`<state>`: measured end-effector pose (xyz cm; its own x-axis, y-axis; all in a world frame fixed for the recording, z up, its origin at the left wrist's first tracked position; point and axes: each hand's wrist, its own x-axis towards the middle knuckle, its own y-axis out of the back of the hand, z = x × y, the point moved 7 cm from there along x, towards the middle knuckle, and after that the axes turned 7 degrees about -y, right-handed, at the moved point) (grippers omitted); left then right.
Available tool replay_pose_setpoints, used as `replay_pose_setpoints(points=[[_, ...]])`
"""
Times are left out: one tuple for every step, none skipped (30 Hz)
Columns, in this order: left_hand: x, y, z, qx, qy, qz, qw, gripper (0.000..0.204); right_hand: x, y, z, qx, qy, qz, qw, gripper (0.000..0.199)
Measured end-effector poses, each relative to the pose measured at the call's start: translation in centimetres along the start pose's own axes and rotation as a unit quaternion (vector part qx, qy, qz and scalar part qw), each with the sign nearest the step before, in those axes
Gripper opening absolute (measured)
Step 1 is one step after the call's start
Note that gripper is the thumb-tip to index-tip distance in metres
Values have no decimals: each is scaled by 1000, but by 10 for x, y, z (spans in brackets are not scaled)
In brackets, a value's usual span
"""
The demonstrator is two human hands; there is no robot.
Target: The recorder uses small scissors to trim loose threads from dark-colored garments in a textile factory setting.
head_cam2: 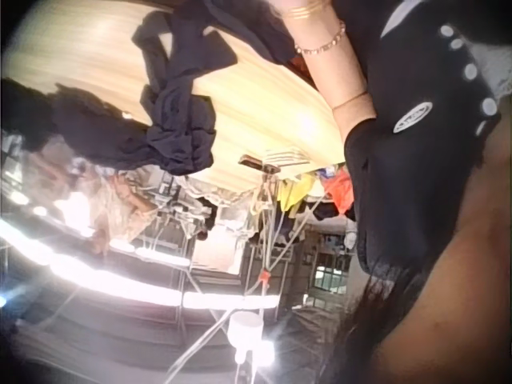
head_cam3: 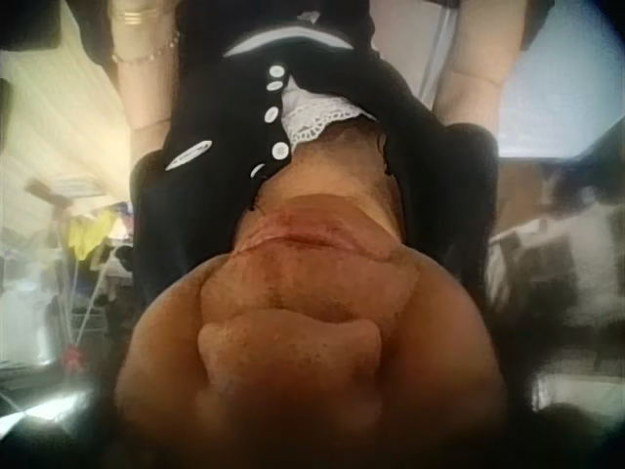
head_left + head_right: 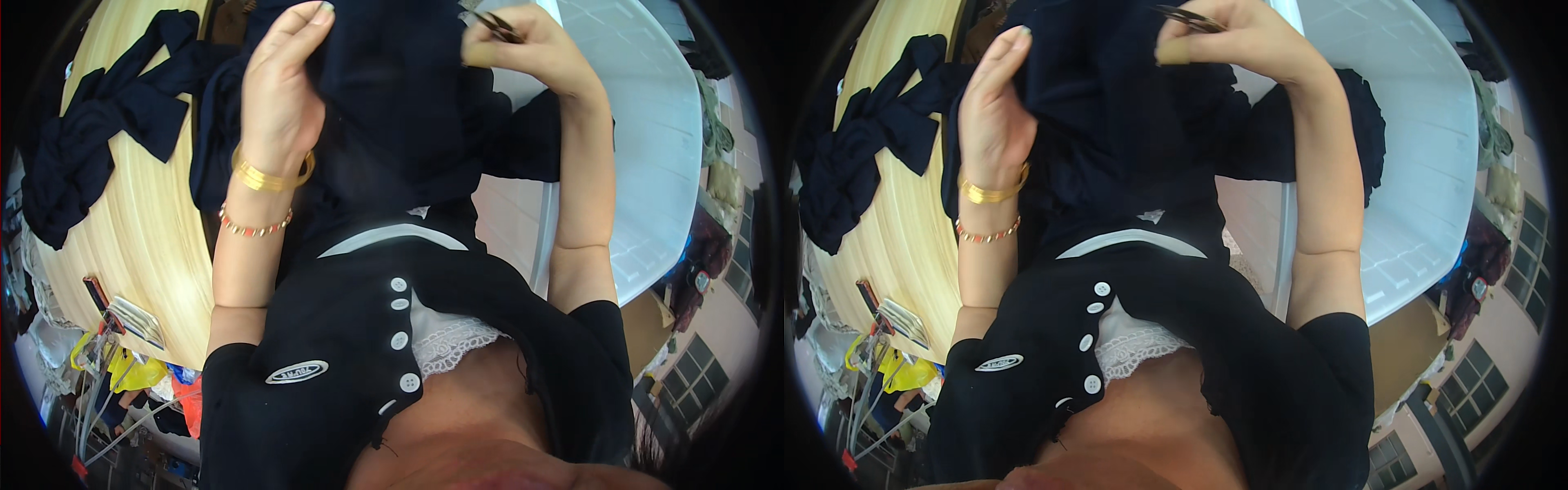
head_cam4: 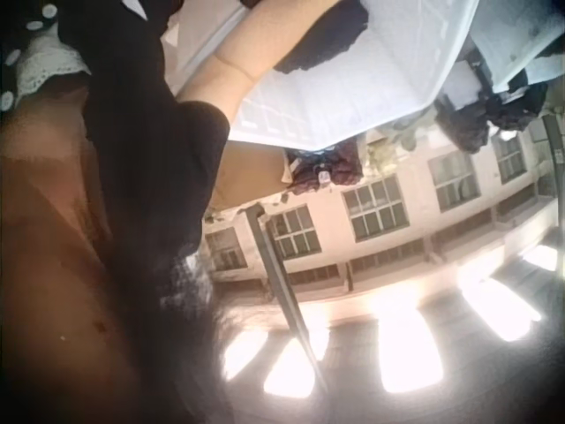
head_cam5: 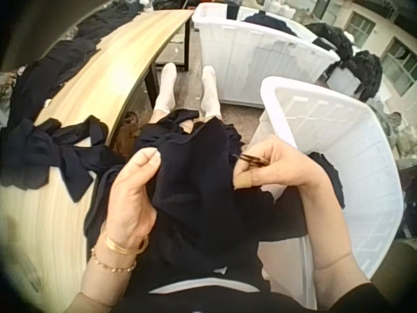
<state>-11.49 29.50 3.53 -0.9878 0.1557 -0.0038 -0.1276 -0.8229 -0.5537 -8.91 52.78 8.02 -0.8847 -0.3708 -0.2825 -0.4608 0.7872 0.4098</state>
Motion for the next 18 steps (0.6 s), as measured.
replay_pose_setpoints(points=[[-8,-8,20,-21,14,6,1000,25,-7,4,1,19,-37,2,999,8],[-13,3,37,-4,-23,53,998,27,-11,10,-3,16,-25,51,998,8],[-18,-7,51,-80,-29,-9,996,27,-14,16,-4,14,-14,102,995,8],[-20,-11,65,-52,-49,-20,997,27,-10,23,-4,-15,-45,128,991,12],[-21,-16,74,-24,-67,-31,997,26,-5,23,-6,60,-4,199,978,12],[-21,-23,77,10,-94,-53,994,17,-4,21,-9,136,36,266,954,13],[-21,-24,73,11,-88,-65,994,15,-5,20,-19,124,25,282,951,22],[-19,-22,64,17,-71,-57,996,15,-12,18,-36,91,58,306,946,24],[-18,-21,55,18,-53,-53,997,14,-20,14,-52,58,90,328,939,26],[-19,-23,47,9,-36,-64,997,13,-26,8,-63,0,103,314,944,26],[-20,-23,41,20,-30,-56,998,13,-27,-1,-70,5,120,288,950,26],[-20,-24,37,30,-24,-47,998,13,-26,-10,-77,10,137,260,956,26],[-20,-25,34,25,-21,-41,999,12,-29,-14,-90,-137,158,275,938,26],[-20,-26,33,24,-19,-41,999,12,-27,-23,-105,-169,194,258,931,29],[-20,-27,33,20,-19,-44,999,12,-25,-28,-111,-197,228,245,921,32],[-19,-29,33,15,-18,-49,999,11,-24,-32,-115,-225,262,232,909,35],[-19,-31,33,13,-17,-48,999,11,-24,-33,-115,-203,281,237,907,40],[-20,-34,32,1,-14,-53,998,11,-24,-34,-114,-204,280,235,908,40]])
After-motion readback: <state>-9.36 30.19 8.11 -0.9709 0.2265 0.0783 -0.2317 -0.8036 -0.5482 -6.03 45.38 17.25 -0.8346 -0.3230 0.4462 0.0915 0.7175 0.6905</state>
